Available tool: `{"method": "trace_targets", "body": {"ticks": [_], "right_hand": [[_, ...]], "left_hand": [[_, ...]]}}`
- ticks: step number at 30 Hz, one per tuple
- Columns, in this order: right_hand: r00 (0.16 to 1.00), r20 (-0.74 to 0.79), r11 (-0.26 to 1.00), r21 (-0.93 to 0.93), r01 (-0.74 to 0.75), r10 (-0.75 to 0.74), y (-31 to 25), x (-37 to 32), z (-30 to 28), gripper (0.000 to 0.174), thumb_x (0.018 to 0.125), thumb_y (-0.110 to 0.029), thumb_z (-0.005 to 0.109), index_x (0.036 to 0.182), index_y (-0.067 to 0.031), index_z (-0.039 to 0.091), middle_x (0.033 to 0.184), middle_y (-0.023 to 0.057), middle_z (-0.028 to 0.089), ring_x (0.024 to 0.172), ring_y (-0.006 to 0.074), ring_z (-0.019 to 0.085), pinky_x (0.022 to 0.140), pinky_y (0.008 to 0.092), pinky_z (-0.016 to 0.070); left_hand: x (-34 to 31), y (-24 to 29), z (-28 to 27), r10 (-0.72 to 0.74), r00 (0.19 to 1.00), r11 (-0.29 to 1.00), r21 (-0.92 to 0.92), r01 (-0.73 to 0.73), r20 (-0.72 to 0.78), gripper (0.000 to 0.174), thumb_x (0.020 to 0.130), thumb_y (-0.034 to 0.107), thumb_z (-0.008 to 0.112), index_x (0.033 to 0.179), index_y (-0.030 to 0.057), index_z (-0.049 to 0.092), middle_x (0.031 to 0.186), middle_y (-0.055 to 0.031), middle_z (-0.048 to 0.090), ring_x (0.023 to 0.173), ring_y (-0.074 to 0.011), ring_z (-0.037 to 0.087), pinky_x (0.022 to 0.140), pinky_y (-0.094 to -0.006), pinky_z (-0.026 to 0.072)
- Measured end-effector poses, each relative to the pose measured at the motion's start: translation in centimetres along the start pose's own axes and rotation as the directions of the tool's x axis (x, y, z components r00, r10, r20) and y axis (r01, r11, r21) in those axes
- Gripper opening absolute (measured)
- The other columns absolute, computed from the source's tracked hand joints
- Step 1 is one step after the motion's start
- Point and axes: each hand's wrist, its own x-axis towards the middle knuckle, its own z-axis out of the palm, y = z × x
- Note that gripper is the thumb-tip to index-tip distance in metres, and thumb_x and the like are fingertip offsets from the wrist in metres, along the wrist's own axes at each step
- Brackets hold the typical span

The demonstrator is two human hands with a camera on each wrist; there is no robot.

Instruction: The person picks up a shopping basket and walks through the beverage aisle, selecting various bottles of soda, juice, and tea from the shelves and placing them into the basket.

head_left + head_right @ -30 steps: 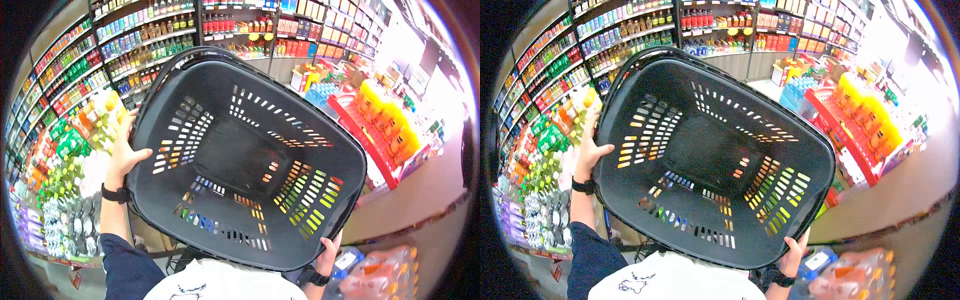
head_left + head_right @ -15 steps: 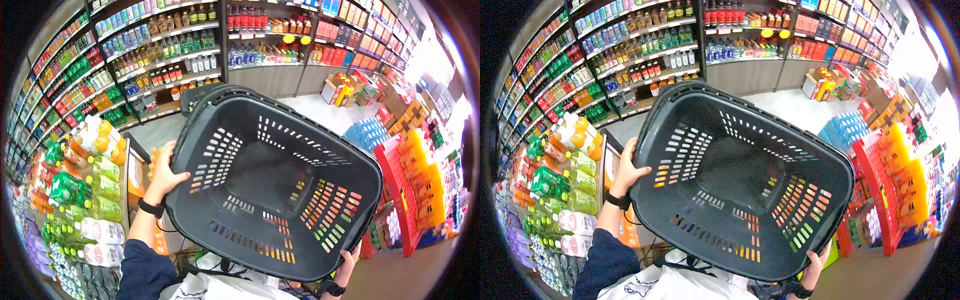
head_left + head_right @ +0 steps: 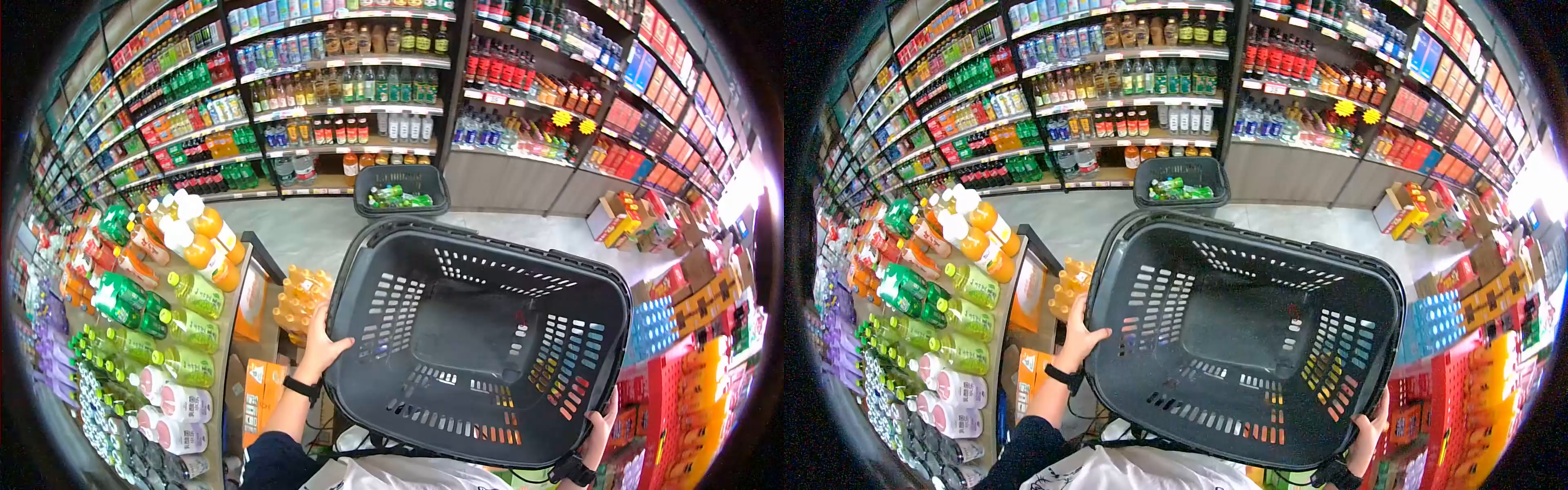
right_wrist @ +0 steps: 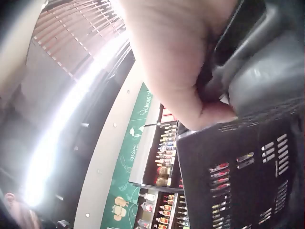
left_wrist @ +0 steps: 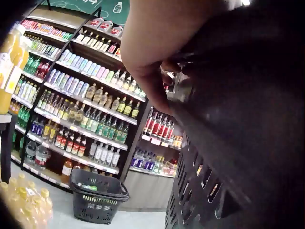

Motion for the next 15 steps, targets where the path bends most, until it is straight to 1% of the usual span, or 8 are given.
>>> {"method": "trace_targets", "body": {"ticks": [4,7,8,9,11,13,14,15], "right_hand": [[0.999,0.046,1.0,0.006,-0.029,0.028,1.5,11.1,5.9,0.088,0.053,0.003,0.05,0.139,0.0007,0.029,0.125,0.0131,0.049,0.108,0.0253,0.054,0.091,0.0307,0.0445],[0.982,0.166,0.996,-0.045,-0.078,0.084,3.1,20.8,9.9,0.089,0.052,0.005,0.05,0.138,-0.0011,0.03,0.123,0.0115,0.049,0.107,0.025,0.053,0.088,0.0306,0.0457],[0.973,0.164,0.986,-0.064,-0.151,0.16,3.3,23.9,11.6,0.09,0.051,0.006,0.051,0.138,-0.0026,0.029,0.121,0.0116,0.049,0.105,0.0251,0.054,0.085,0.031,0.0474],[0.962,0.176,0.977,-0.097,-0.192,0.206,3.8,27.3,12.8,0.093,0.05,0.008,0.051,0.139,-0.0051,0.026,0.118,0.0116,0.05,0.103,0.0252,0.055,0.081,0.0318,0.0488],[0.918,0.23,0.946,-0.11,-0.306,0.324,4.5,33.4,15.8,0.095,0.052,0.012,0.052,0.14,-0.0076,0.022,0.116,0.012,0.051,0.1,0.0254,0.055,0.079,0.0327,0.0496],[0.864,0.336,0.909,-0.312,-0.275,0.376,3.0,37.3,19.8,0.077,0.07,0.0,0.058,0.141,-0.0103,0.029,0.11,0.0124,0.057,0.083,0.0166,0.06,0.064,0.0203,0.0507],[0.845,0.346,0.896,-0.329,-0.299,0.409,2.9,39.2,21.9,0.069,0.071,0.0,0.054,0.136,-0.0081,0.035,0.11,0.0104,0.056,0.086,0.0193,0.059,0.066,0.0235,0.0511],[0.812,0.315,0.836,-0.431,-0.34,0.492,3.2,41.3,23.6,0.064,0.07,0.002,0.052,0.132,-0.0062,0.039,0.102,0.0078,0.059,0.085,0.0164,0.058,0.068,0.0254,0.0508]], "left_hand": [[4.7,-5.1,3.4,-0.101,0.993,0.994,0.042,0.104,-0.062,0.071,0.053,0.008,0.076,0.116,0.0003,0.047,0.111,-0.0144,0.051,0.108,-0.0294,0.049,0.096,-0.0359,0.0367],[10.5,-9.4,7.9,-0.123,0.985,0.987,0.089,0.133,-0.119,0.069,0.054,0.008,0.077,0.116,0.0005,0.047,0.109,-0.0149,0.051,0.107,-0.03,0.049,0.094,-0.0363,0.0378],[12.8,-9.9,9.3,-0.203,0.976,0.978,0.042,0.206,-0.076,0.068,0.056,0.011,0.077,0.117,0.0002,0.048,0.109,-0.0171,0.053,0.106,-0.0317,0.05,0.093,-0.0362,0.0391],[15.8,-10.5,10.5,-0.264,0.964,0.957,0.118,0.267,-0.042,0.069,0.057,0.012,0.076,0.118,0.0002,0.047,0.109,-0.0174,0.053,0.105,-0.0316,0.051,0.093,-0.0359,0.0395],[20.7,-11.7,12.2,-0.405,0.914,0.883,0.27,0.383,0.028,0.07,0.059,0.014,0.075,0.121,0.0002,0.046,0.109,-0.018,0.055,0.105,-0.0314,0.052,0.092,-0.0354,0.0403],[24.6,-15.1,13.7,-0.537,0.832,0.844,0.076,0.531,0.14,0.07,0.068,0.021,0.07,0.127,0.0004,0.041,0.115,-0.0191,0.055,0.108,-0.0296,0.052,0.093,-0.0345,0.0399],[26.7,-16.2,14.1,-0.612,0.775,0.787,0.021,0.617,0.158,0.069,0.069,0.022,0.069,0.128,0.0003,0.04,0.118,-0.0192,0.054,0.11,-0.0292,0.052,0.094,-0.0344,0.0395],[28.6,-17.4,14.3,-0.676,0.715,0.722,-0.035,0.691,0.177,0.069,0.071,0.023,0.068,0.13,0.0002,0.039,0.12,-0.0193,0.053,0.112,-0.0287,0.051,0.094,-0.0343,0.0392]]}}
